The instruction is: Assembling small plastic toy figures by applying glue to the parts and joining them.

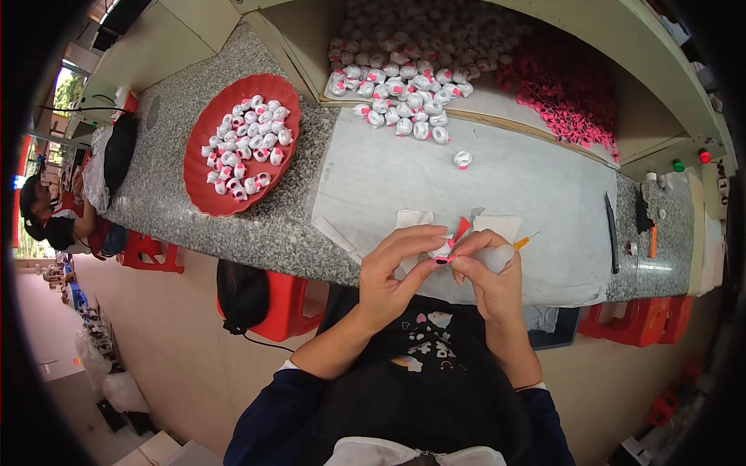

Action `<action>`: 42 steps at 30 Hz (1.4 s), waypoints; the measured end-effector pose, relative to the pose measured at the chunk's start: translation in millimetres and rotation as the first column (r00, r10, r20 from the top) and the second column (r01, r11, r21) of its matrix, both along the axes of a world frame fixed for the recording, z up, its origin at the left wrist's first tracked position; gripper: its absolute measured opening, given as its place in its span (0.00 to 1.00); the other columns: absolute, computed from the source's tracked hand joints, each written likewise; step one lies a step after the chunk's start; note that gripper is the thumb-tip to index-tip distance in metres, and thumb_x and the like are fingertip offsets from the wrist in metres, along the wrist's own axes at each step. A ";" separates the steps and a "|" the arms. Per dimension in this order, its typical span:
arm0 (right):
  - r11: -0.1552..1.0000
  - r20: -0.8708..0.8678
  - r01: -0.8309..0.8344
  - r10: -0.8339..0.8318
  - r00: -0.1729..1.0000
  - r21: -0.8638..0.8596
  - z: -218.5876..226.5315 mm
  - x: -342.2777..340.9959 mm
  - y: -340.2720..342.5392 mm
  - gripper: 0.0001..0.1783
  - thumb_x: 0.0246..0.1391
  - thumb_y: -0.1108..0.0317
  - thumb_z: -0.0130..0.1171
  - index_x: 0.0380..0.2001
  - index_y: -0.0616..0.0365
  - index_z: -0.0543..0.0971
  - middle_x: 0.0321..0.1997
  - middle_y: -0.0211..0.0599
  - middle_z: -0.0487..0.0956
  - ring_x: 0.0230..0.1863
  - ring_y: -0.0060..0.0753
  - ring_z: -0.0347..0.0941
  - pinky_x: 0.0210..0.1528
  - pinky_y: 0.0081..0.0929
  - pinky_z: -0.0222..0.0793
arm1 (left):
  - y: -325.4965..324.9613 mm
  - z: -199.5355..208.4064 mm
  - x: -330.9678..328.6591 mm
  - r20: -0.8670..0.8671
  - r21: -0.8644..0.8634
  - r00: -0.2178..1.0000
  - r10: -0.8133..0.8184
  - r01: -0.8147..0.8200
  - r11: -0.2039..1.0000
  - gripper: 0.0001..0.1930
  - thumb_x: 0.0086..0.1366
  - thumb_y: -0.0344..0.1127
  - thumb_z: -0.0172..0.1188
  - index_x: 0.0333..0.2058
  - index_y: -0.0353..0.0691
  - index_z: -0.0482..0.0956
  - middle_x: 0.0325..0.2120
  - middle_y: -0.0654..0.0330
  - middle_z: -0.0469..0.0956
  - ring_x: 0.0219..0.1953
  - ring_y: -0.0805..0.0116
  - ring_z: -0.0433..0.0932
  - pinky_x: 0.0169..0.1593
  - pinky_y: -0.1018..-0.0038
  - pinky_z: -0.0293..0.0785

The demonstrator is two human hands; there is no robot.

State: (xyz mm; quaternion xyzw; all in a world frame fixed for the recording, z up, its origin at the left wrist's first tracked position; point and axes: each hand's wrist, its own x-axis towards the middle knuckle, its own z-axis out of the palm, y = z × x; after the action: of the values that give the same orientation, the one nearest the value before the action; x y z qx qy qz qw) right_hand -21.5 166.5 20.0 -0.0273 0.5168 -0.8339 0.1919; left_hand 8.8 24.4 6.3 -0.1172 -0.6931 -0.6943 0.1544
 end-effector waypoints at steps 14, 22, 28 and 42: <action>0.981 -0.230 -0.006 0.051 0.972 0.192 5.7 -1.0 -5.0 0.19 0.31 0.80 0.58 0.33 0.63 0.69 0.22 0.32 0.69 0.21 0.17 0.63 0.19 0.11 0.58 | 1.8 5.2 5.9 0.265 0.528 0.939 -0.219 0.049 0.848 0.12 0.52 0.22 0.49 0.37 0.30 0.66 0.39 0.47 0.68 0.42 0.66 0.68 0.45 0.73 0.64; 0.990 -0.162 0.006 0.018 0.987 0.143 5.2 1.7 -2.8 0.15 0.33 0.78 0.60 0.30 0.65 0.71 0.25 0.35 0.72 0.23 0.20 0.66 0.22 0.13 0.62 | -0.9 -1.2 7.2 0.183 0.479 0.945 -0.270 0.154 0.864 0.13 0.52 0.21 0.50 0.38 0.30 0.69 0.38 0.53 0.69 0.42 0.70 0.68 0.45 0.78 0.64; 0.985 -0.107 0.008 0.011 0.994 0.174 4.8 2.6 0.1 0.14 0.34 0.79 0.58 0.30 0.66 0.70 0.25 0.36 0.71 0.23 0.21 0.67 0.24 0.15 0.64 | -1.1 1.7 5.3 0.347 0.621 0.864 -0.366 0.080 0.780 0.13 0.51 0.21 0.51 0.39 0.32 0.69 0.37 0.54 0.71 0.40 0.71 0.69 0.44 0.78 0.64; 0.989 -0.065 -0.108 0.114 0.991 0.101 -0.2 8.0 -1.8 0.13 0.34 0.80 0.58 0.30 0.65 0.71 0.25 0.33 0.73 0.26 0.18 0.67 0.29 0.14 0.62 | -5.4 1.4 8.7 0.194 0.481 0.946 -0.258 0.138 0.866 0.12 0.47 0.21 0.55 0.34 0.31 0.71 0.34 0.53 0.70 0.41 0.66 0.67 0.46 0.73 0.60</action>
State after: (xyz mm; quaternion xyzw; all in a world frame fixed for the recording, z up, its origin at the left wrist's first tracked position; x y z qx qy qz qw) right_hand -13.5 164.7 19.8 -0.0760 0.5607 -0.7944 0.2209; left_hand 17.5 19.1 7.7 -0.0594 -0.5064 -0.8601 0.0159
